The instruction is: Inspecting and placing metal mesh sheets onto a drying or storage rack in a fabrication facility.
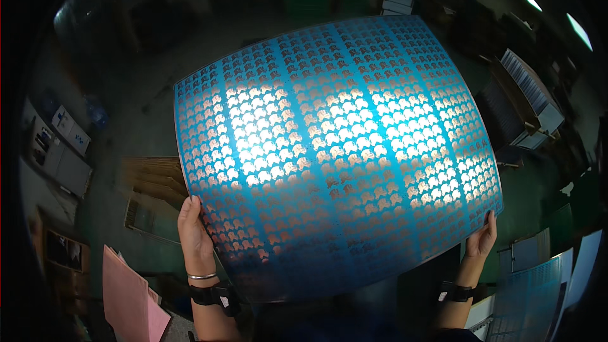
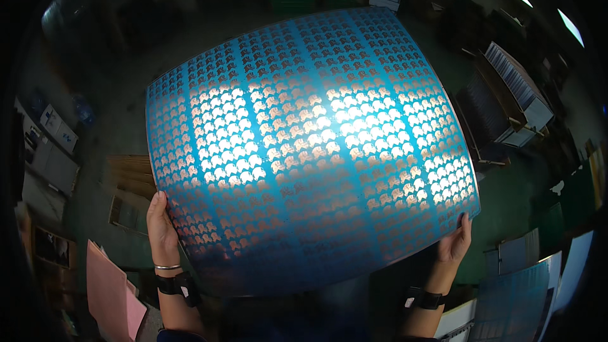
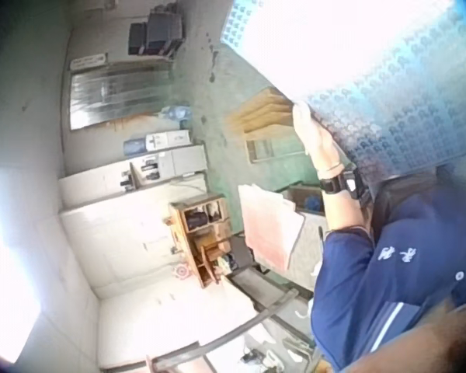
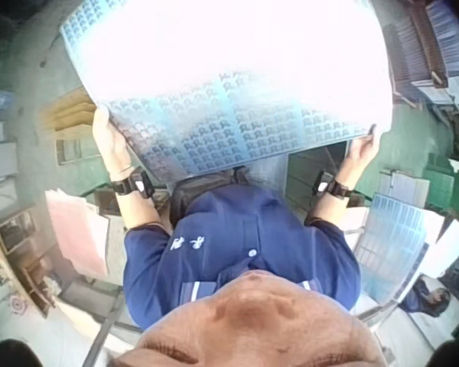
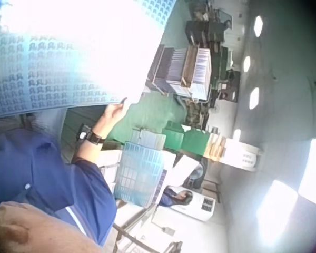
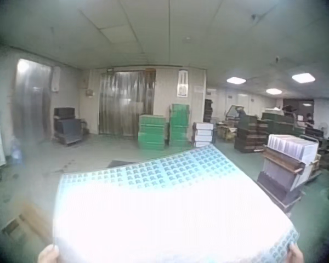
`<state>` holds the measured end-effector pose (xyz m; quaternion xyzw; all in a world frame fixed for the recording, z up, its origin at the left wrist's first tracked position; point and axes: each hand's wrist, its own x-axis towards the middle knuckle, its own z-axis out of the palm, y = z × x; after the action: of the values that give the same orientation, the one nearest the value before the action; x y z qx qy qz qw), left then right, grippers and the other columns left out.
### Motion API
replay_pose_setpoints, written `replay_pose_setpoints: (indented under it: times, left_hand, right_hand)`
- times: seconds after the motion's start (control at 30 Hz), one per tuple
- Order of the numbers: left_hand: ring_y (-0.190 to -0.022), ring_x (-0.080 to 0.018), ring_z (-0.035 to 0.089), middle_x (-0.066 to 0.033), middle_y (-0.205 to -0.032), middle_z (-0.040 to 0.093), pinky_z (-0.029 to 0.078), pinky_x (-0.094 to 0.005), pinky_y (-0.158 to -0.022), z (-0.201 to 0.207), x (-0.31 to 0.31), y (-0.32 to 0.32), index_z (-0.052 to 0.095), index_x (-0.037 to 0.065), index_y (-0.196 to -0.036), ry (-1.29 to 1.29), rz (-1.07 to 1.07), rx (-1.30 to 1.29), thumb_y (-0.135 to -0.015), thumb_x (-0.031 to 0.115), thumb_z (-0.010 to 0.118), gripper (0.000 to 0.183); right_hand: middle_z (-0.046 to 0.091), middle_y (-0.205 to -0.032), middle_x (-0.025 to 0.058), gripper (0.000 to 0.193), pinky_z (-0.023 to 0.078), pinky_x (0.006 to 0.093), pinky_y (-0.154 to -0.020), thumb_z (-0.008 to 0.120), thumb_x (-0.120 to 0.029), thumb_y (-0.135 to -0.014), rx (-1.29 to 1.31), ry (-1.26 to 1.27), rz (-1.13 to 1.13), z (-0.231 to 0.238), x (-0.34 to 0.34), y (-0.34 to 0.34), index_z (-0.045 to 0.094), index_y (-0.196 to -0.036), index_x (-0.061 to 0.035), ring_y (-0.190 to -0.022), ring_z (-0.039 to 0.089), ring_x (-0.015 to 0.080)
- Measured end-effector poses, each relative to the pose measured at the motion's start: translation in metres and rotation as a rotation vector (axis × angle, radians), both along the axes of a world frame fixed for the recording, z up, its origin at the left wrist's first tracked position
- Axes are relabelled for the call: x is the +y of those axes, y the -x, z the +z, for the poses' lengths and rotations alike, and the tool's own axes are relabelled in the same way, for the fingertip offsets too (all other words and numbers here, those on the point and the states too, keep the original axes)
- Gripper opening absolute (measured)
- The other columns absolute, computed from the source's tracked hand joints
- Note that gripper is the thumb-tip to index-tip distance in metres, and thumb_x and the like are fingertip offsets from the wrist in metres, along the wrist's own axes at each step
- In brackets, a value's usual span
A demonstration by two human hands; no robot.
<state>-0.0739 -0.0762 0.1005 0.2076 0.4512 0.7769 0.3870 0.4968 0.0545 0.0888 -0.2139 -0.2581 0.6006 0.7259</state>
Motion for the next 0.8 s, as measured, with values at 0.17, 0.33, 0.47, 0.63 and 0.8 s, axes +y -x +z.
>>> replay_pose_setpoints:
  times: [0.17, 0.33, 0.47, 0.63, 0.8]
  left_hand:
    - [-0.077, -0.0117, 0.061, -0.006, -0.09, 0.066, 0.048, -0.0252, -0.073, -0.009, -0.006, 0.007, 0.059, 0.004, -0.092, 0.112, 0.081, 0.015, -0.092, 0.02, 0.057, 0.016]
    - [-0.077, -0.0122, 0.061, -0.0068, -0.091, 0.066, 0.048, -0.0253, -0.072, -0.006, -0.01, 0.003, 0.058, 0.003, -0.094, 0.147, 0.077, 0.027, -0.092, 0.018, 0.055, 0.016]
    - [-0.078, -0.0124, 0.061, -0.0069, -0.091, 0.066, 0.047, -0.0254, -0.074, -0.009, -0.014, 0.005, 0.058, 0.002, -0.096, 0.133, 0.058, 0.019, -0.093, 0.017, 0.054, 0.016]
    - [-0.079, -0.0119, 0.06, -0.0063, -0.09, 0.065, 0.046, -0.025, -0.075, -0.002, -0.013, 0.0, 0.058, 0.002, -0.095, 0.133, 0.092, 0.035, -0.093, 0.016, 0.052, 0.015]
    - [-0.078, -0.0111, 0.059, -0.0046, -0.088, 0.064, 0.046, -0.025, -0.074, 0.0, -0.018, 0.001, 0.058, 0.003, -0.093, 0.147, 0.103, 0.058, -0.093, 0.016, 0.052, 0.014]
  right_hand:
    - [0.053, -0.126, 0.0152, 0.037, 0.039, 0.0428, -0.099, 0.048, -0.013, -0.094, -0.076, 0.039, 0.044, 0.006, -0.015, -0.002, 0.045, -0.128, 0.0019, -0.115, 0.051, 0.0267]
    - [0.05, -0.129, 0.0162, 0.04, 0.036, 0.0434, -0.101, 0.049, -0.013, -0.093, -0.101, 0.082, 0.016, -0.01, -0.021, -0.011, 0.043, -0.129, 0.0032, -0.119, 0.047, 0.0275]
    - [0.048, -0.13, 0.0171, 0.041, 0.035, 0.0434, -0.102, 0.049, -0.012, -0.092, -0.081, 0.114, 0.029, -0.012, -0.025, -0.011, 0.041, -0.13, 0.0033, -0.12, 0.046, 0.0282]
    - [0.047, -0.131, 0.0175, 0.042, 0.034, 0.0438, -0.103, 0.049, -0.009, -0.092, -0.083, 0.136, -0.005, -0.015, -0.023, -0.016, 0.039, -0.131, 0.0036, -0.121, 0.045, 0.0284]
    - [0.046, -0.132, 0.0155, 0.042, 0.035, 0.0434, -0.102, 0.049, -0.008, -0.092, -0.116, 0.133, -0.033, -0.014, -0.022, -0.016, 0.039, -0.131, 0.0017, -0.12, 0.046, 0.0275]
